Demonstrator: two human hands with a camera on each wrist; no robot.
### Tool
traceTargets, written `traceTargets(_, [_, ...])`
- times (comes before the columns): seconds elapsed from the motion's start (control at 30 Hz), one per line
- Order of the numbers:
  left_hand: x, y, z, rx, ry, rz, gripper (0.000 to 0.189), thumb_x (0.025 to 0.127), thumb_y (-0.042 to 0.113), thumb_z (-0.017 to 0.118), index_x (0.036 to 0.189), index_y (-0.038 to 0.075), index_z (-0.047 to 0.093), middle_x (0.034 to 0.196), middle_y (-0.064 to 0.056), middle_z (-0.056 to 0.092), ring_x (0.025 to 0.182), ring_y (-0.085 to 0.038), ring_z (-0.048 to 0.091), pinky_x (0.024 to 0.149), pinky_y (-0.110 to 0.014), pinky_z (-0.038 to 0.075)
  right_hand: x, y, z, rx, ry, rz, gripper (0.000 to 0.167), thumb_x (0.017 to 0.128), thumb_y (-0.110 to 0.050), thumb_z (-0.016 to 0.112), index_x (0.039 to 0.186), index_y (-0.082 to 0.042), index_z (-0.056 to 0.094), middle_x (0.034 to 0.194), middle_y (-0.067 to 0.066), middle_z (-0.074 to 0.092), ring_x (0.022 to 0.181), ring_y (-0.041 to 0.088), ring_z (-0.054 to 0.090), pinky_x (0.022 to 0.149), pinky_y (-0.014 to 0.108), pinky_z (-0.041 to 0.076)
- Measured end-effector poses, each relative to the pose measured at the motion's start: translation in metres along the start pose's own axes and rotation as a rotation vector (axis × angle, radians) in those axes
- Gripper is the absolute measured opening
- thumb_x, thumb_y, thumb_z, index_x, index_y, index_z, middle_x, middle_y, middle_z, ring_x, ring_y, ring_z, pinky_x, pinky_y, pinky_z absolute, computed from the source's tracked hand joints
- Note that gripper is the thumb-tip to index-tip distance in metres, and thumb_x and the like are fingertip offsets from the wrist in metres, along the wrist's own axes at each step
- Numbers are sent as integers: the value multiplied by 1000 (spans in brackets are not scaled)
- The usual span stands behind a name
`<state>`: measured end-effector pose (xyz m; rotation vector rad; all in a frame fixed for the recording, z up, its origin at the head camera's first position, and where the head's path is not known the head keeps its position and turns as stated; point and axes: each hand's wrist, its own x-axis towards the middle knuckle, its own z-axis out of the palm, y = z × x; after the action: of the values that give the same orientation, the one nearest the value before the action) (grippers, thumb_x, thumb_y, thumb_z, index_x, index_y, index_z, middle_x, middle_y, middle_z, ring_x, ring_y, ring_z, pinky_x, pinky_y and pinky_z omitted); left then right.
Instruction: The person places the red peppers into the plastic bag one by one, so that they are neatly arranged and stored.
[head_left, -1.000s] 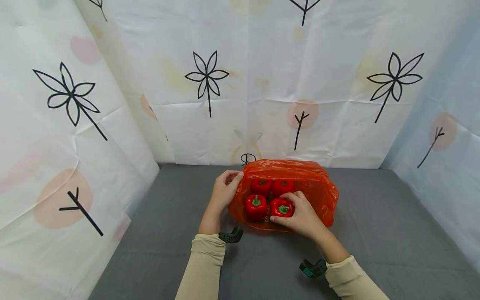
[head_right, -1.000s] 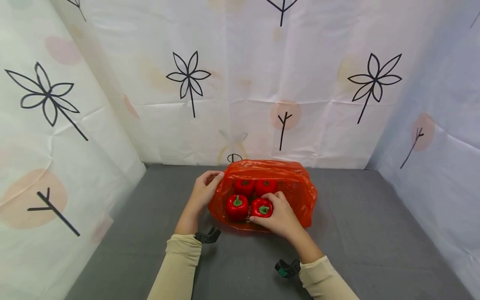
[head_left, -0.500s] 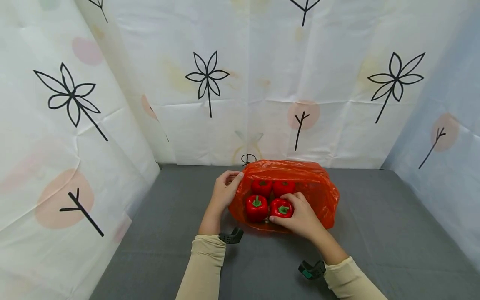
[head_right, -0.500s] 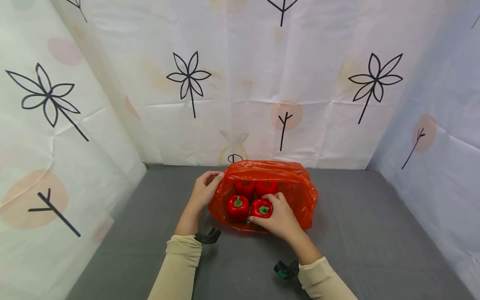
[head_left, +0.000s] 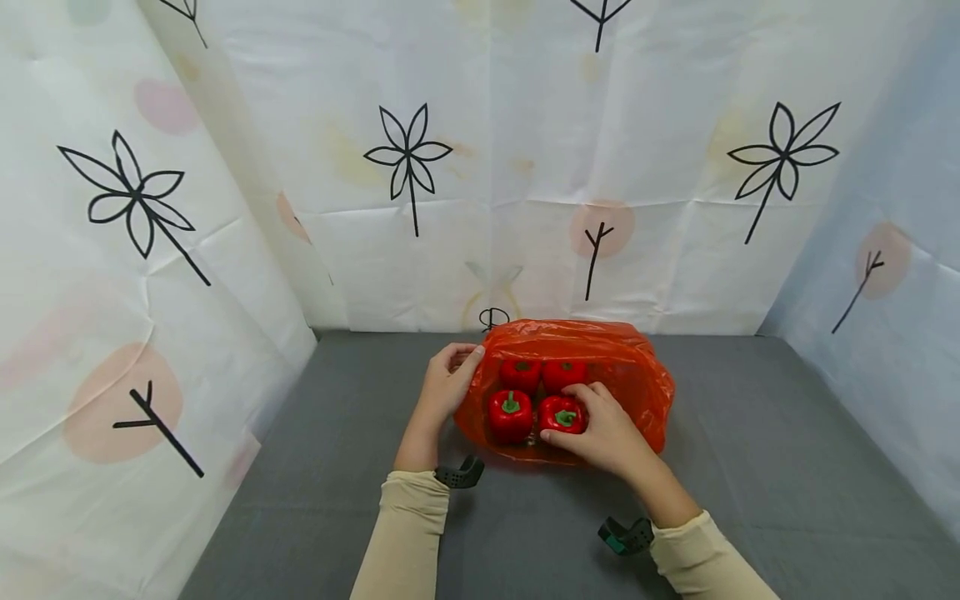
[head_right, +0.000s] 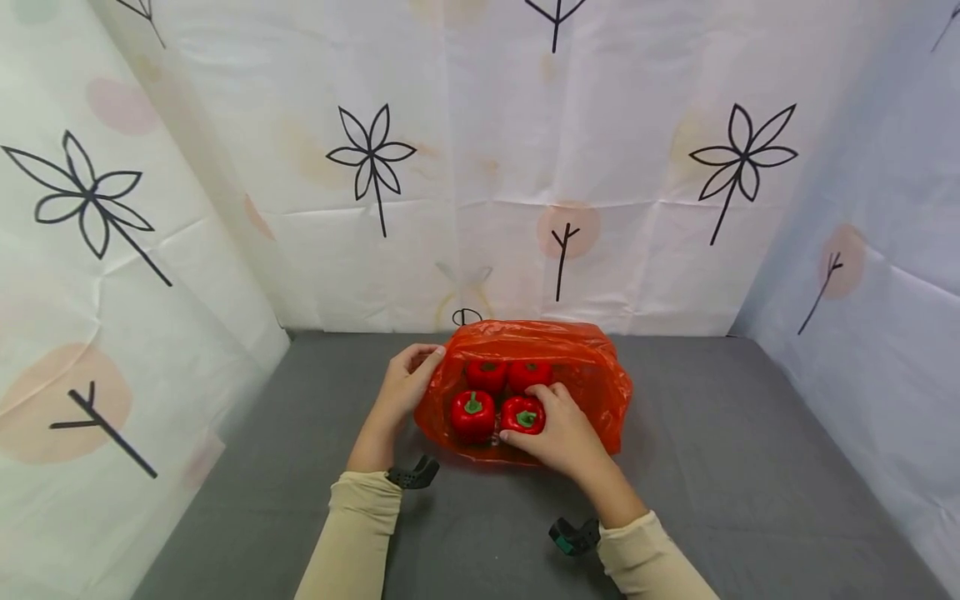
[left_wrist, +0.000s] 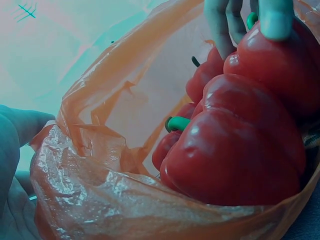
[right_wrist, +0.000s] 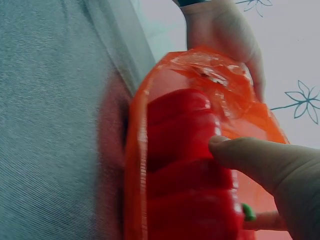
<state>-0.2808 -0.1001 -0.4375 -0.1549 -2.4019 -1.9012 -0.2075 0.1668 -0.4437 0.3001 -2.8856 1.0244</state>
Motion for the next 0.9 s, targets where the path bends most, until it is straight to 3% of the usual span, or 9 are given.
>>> traceTargets(0.27, [-2,1,-6,17,-4,-8,41,105,47,63,130,15,71,121,-9,74,108,-25,70,96,-46,59,-3,-6,-19,-9,34,-68,58,90,-41,84,133,-7,67,124,10,67,110,28,64,94,52,56])
traceTargets(0.57, [0,0,-8,42,-29,1,43,106,48,62,131,14,70,122,-9,74,109,-25,69,97,-47,58,-11,-5,-59,56,125,-244,44,98,-28,79,136,-8,67,132,11,69,119,33,66,99,59,55])
traceTargets(0.63, [0,0,-7,49,-33,6,43,106,48,61,131,14,70,121,-10,74,108,-26,69,96,-47,58,-14,0,-70,51,176,-263,40,99,-24,77,135,-9,67,129,9,70,116,31,68,97,52,58])
traceTargets(0.7, [1,0,-7,54,-37,10,42,106,47,61,130,13,71,120,-10,74,108,-25,70,96,-47,58,-16,5,-79,35,242,-282,36,100,-20,76,133,-7,69,125,9,71,111,30,69,94,36,60])
traceTargets(0.8, [1,-1,-6,59,-37,15,42,107,47,61,130,14,71,120,-10,74,108,-25,70,95,-47,59,-18,16,-92,1,327,-297,33,99,-15,76,131,-5,70,121,11,71,106,27,67,91,12,51])
traceTargets(0.83, [1,-2,-6,60,-37,16,42,107,47,61,130,14,71,120,-9,74,107,-25,70,95,-47,59,-19,20,-96,-10,349,-297,33,99,-13,75,130,-4,70,121,12,71,106,26,66,90,8,47])
traceTargets(0.9, [1,-3,-6,60,-38,15,42,107,48,61,129,14,71,119,-9,74,107,-25,70,95,-47,59,-21,30,-103,-46,380,-283,33,100,-13,75,131,-3,70,122,13,70,106,27,63,90,12,45])
